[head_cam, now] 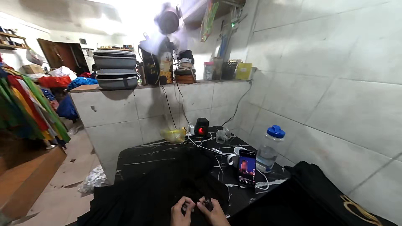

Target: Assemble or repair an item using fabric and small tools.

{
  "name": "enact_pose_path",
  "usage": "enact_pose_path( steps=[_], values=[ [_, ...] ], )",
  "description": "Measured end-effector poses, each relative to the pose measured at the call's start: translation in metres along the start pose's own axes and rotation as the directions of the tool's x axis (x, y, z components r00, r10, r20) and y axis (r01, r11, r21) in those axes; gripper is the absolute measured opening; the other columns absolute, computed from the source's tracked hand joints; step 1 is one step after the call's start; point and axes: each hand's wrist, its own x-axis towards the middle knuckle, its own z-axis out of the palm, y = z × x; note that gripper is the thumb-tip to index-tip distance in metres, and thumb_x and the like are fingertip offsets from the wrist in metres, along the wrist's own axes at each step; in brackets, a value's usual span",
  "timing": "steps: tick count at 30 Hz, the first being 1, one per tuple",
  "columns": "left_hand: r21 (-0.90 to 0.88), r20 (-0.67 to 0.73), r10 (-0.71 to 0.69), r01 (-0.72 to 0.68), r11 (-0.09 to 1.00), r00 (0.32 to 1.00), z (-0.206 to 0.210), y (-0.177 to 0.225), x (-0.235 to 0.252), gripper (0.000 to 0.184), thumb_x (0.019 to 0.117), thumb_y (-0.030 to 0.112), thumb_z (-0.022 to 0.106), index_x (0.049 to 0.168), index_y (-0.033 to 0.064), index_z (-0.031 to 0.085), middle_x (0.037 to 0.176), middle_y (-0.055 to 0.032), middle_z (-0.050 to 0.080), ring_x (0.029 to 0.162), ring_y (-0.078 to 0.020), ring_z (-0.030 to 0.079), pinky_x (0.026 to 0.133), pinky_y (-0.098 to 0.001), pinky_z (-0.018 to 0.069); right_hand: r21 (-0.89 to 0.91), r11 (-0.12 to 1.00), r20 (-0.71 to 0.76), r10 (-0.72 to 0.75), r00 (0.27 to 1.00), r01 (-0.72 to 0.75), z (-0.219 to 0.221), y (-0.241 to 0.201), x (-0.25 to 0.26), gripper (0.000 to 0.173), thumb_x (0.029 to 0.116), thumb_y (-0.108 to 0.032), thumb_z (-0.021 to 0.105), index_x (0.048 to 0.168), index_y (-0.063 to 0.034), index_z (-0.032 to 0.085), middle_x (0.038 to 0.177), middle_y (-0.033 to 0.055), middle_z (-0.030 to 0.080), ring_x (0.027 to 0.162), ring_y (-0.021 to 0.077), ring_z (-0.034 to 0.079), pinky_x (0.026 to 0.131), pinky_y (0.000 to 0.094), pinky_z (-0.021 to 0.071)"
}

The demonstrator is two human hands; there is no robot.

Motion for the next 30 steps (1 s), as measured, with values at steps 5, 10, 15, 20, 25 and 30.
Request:
enact_pose_path(
  steps=[5,10,15,20,25,30],
  values=[
    [-0.083,0.059,0.03,-0.025,0.996,0.998,-0.003,0.0,0.0,0.025,0.0864,0.012,0.08,0.108,0.0017,0.074,0.097,-0.0044,0.074,0.083,-0.0084,0.069,0.076,-0.0256,0.0579,0.044,0.999,0.022,0.031,0.999,-0.032,-0.003,-0.001,0.0,0.012,0.0932,-0.012,0.072,0.101,-0.0034,0.071,0.075,-0.0045,0.066,0.062,0.0011,0.058,0.06,0.0214,0.0504],
    [-0.005,0.094,0.048,-0.048,0.999,0.994,-0.002,-0.003,-0.003,0.036,0.0803,0.019,0.086,0.111,0.0038,0.076,0.102,-0.0043,0.074,0.089,-0.0077,0.067,0.079,-0.0253,0.0562,0.053,0.997,0.082,0.045,0.996,-0.05,-0.007,0.003,0.002,0.01,0.0973,-0.015,0.067,0.094,-0.006,0.068,0.068,-0.0076,0.059,0.057,-0.0005,0.052,0.056,0.0205,0.0454],
    [0.029,0.001,0.029,-0.029,0.999,1.0,0.001,-0.003,-0.004,0.008,0.0885,0.008,0.076,0.09,0.0006,0.077,0.087,-0.0057,0.076,0.079,-0.0082,0.071,0.079,-0.0257,0.0595,-0.004,0.999,0.099,0.043,0.994,-0.043,-0.008,0.005,0.002,0.018,0.1007,-0.018,0.063,0.093,-0.0041,0.069,0.067,-0.0068,0.056,0.056,-0.0004,0.049,0.055,0.0213,0.0441],
    [0.01,0.01,-0.012,0.012,1.0,1.0,0.0,-0.002,-0.004,0.008,0.0939,0.003,0.067,0.097,-0.0005,0.073,0.087,-0.0039,0.074,0.079,-0.007,0.07,0.08,-0.0249,0.0598,0.345,0.923,0.01,0.178,0.984,-0.17,-0.004,-0.004,-0.005,0.007,0.1018,-0.012,0.057,0.103,-0.0086,0.063,0.056,-0.0094,0.049,0.044,-0.0003,0.042,0.044,0.0187,0.0377],
    [-0.002,0.077,0.001,-0.001,1.0,0.997,-0.005,-0.003,-0.003,0.027,0.0979,0.006,0.063,0.122,0.0022,0.073,0.114,-0.0079,0.073,0.104,-0.0111,0.069,0.093,-0.0275,0.0569,0.406,0.892,0.017,0.213,0.977,-0.201,-0.003,-0.007,-0.006,0.008,0.1021,-0.011,0.058,0.108,-0.0097,0.063,0.057,-0.0099,0.049,0.044,-0.0005,0.041,0.043,0.0177,0.0375],
    [0.017,0.102,0.025,-0.027,0.999,0.994,-0.006,-0.002,-0.002,0.043,0.08,0.027,0.088,0.115,0.0042,0.074,0.107,-0.0034,0.073,0.098,-0.0077,0.066,0.084,-0.0249,0.0545,0.226,0.966,0.033,0.121,0.992,-0.125,-0.004,-0.004,-0.003,0.01,0.1006,-0.013,0.062,0.103,-0.0056,0.069,0.062,-0.0083,0.055,0.048,-0.0007,0.046,0.047,0.0189,0.0413]
  ],
)
